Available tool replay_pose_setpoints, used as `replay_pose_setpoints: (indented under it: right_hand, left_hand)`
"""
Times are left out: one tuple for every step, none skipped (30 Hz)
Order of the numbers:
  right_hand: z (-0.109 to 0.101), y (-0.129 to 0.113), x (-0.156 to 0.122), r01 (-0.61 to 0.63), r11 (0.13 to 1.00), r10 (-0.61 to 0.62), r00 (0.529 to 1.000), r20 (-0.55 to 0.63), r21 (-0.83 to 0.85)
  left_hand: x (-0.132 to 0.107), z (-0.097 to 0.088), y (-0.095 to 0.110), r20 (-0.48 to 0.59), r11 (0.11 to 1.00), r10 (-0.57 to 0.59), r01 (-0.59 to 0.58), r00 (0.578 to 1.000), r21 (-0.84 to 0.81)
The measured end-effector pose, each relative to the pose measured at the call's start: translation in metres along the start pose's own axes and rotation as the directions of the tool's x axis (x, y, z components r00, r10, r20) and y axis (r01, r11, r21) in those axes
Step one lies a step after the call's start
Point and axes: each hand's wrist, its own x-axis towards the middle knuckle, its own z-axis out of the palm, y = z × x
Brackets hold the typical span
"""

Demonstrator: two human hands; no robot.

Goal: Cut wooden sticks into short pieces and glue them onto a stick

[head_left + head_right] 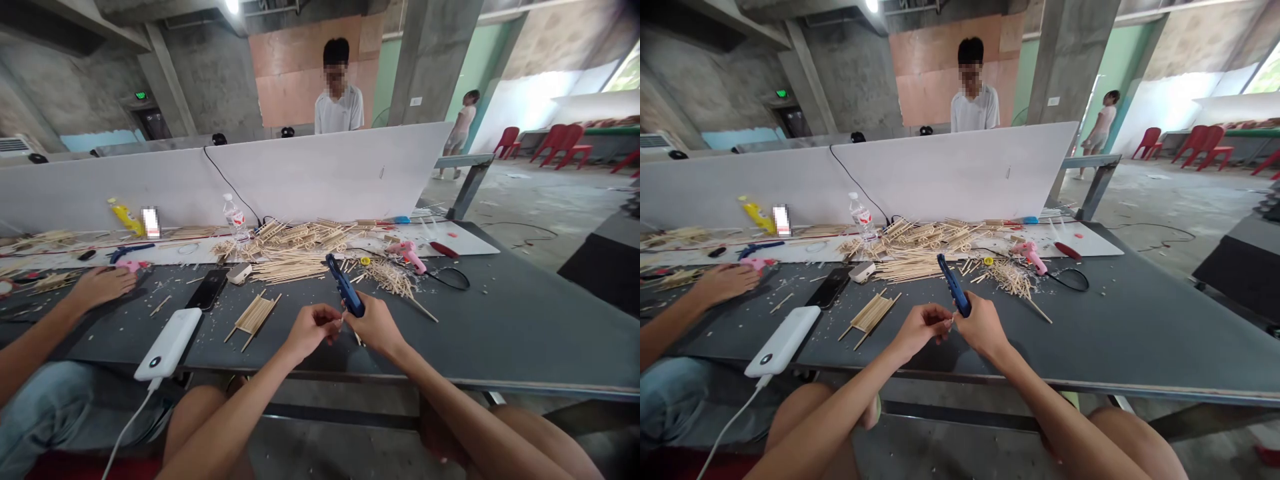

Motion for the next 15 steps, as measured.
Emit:
replay_pose_setpoints:
  right_hand:
    - [-0.001,0.001,-0.003,-0.001,1.0,0.002,1.0,0.005,-0.002]
    - [-0.002,0.002,-0.005,-0.006,1.0,0.006,1.0,0.01,-0.005]
    - [-0.003,0.003,-0.008,-0.015,1.0,0.015,1.0,0.014,-0.007]
    - [-0.004,0.004,-0.009,-0.027,1.0,0.027,0.999,0.017,-0.005]
    - [-0.005,0.005,-0.011,-0.04,0.999,0.04,0.999,0.017,-0.001]
    - [-0.005,0.006,-0.012,-0.054,0.999,0.054,0.998,0.01,0.008]
    - [-0.006,0.007,-0.013,-0.068,0.997,0.068,0.998,0.002,0.019]
    - [-0.007,0.007,-0.013,-0.084,0.996,0.084,0.996,-0.011,0.031]
    - [-0.007,0.007,-0.012,-0.101,0.994,0.102,0.995,-0.023,0.045]
    - [-0.007,0.007,-0.012,-0.119,0.991,0.121,0.992,-0.034,0.059]
    - [-0.007,0.007,-0.011,-0.138,0.987,0.142,0.989,-0.041,0.076]
    - [-0.006,0.006,-0.01,-0.158,0.983,0.163,0.986,-0.04,0.097]
    - [-0.006,0.005,-0.009,-0.178,0.976,0.183,0.983,-0.031,0.125]
    - [-0.005,0.005,-0.009,-0.195,0.968,0.2,0.98,-0.014,0.159]
    - [-0.005,0.004,-0.008,-0.21,0.958,0.213,0.977,0.009,0.197]
  left_hand:
    - [0.0,0.002,0.0,0.009,1.0,0.002,-0.002,1.0,-0.001]
    - [-0.001,0.005,-0.001,0.016,1.0,0.01,-0.01,1.0,0.0]
    - [-0.001,0.007,-0.001,0.024,1.0,0.024,-0.024,0.999,0.003]
    - [-0.001,0.01,-0.002,0.029,0.999,0.042,-0.042,0.999,0.007]
    - [0.0,0.013,-0.002,0.034,0.998,0.06,-0.06,0.998,0.011]
    - [0.0,0.015,-0.003,0.035,0.997,0.075,-0.076,0.997,0.014]
    - [0.001,0.018,-0.003,0.031,0.996,0.087,-0.087,0.996,0.015]
    - [0.001,0.019,-0.003,0.021,0.995,0.096,-0.096,0.995,0.015]
    - [0.002,0.021,-0.004,0.006,0.995,0.102,-0.102,0.995,0.016]
    - [0.002,0.022,-0.004,-0.014,0.994,0.104,-0.104,0.994,0.02]
    - [0.003,0.022,-0.004,-0.035,0.994,0.104,-0.103,0.994,0.026]
    - [0.003,0.022,-0.003,-0.058,0.994,0.102,-0.1,0.993,0.033]
    - [0.003,0.022,-0.003,-0.079,0.995,0.098,-0.095,0.992,0.039]
    - [0.003,0.022,-0.003,-0.098,0.995,0.093,-0.089,0.991,0.042]
    - [0.002,0.021,-0.003,-0.115,0.996,0.088,-0.084,0.989,0.041]
